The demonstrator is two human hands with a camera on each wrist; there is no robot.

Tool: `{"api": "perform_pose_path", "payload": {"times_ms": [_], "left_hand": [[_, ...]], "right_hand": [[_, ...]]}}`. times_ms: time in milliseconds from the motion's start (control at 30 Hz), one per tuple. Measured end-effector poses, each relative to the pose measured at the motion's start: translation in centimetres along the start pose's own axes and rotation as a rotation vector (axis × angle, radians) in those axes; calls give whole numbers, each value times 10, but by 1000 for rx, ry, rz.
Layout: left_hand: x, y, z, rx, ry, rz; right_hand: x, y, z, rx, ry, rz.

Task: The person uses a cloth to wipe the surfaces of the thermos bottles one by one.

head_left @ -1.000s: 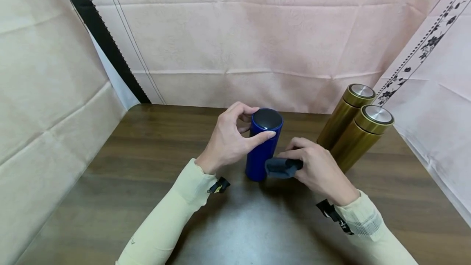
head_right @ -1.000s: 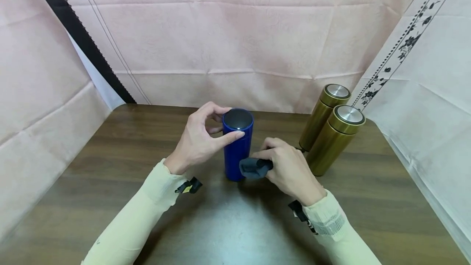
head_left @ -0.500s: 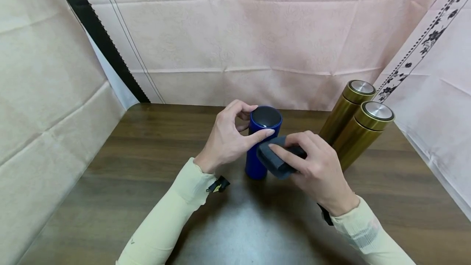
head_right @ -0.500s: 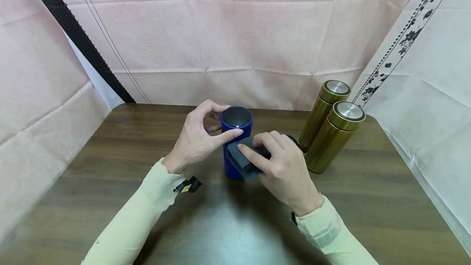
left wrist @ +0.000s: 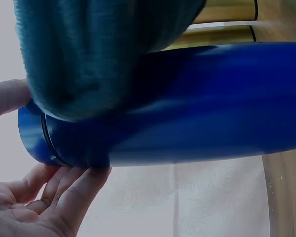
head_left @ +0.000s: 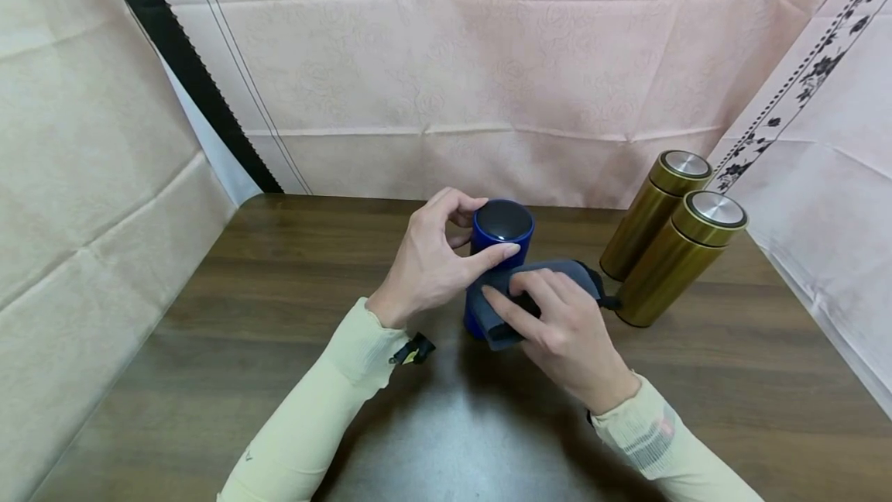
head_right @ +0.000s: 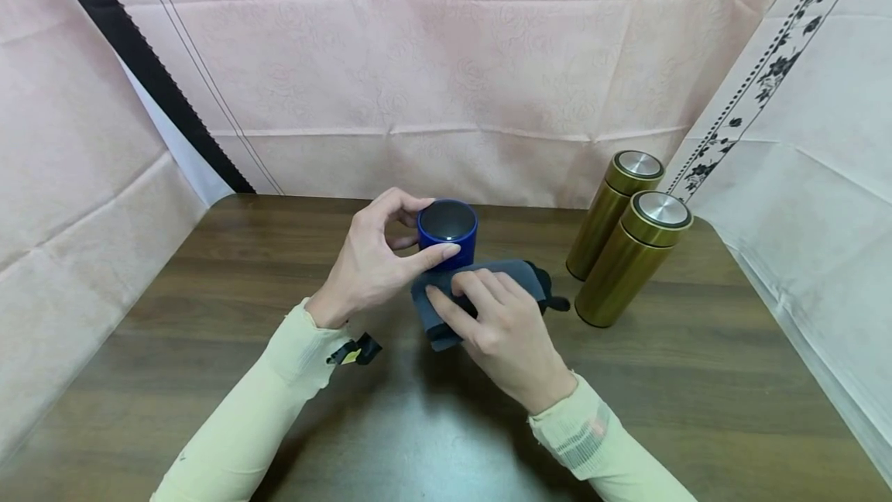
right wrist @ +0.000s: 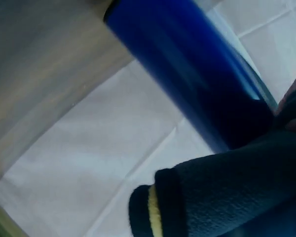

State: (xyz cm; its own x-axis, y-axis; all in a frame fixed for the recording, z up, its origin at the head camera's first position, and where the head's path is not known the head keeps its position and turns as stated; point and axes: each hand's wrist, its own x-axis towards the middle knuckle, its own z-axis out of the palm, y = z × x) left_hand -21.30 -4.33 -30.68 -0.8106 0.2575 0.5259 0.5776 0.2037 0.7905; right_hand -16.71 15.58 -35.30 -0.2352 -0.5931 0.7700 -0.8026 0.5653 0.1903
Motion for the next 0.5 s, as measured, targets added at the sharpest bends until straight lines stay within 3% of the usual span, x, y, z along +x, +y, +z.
{"api": "perform_pose_path", "payload": {"times_ms": [300,500], "left_hand": [[0,1,-2,23,-6,-25],[0,1,-1,34,-9,-12]], "right_hand": [[-4,-15,9,-121,-266,7],[-9,-25,19,-197,-327,9]]}}
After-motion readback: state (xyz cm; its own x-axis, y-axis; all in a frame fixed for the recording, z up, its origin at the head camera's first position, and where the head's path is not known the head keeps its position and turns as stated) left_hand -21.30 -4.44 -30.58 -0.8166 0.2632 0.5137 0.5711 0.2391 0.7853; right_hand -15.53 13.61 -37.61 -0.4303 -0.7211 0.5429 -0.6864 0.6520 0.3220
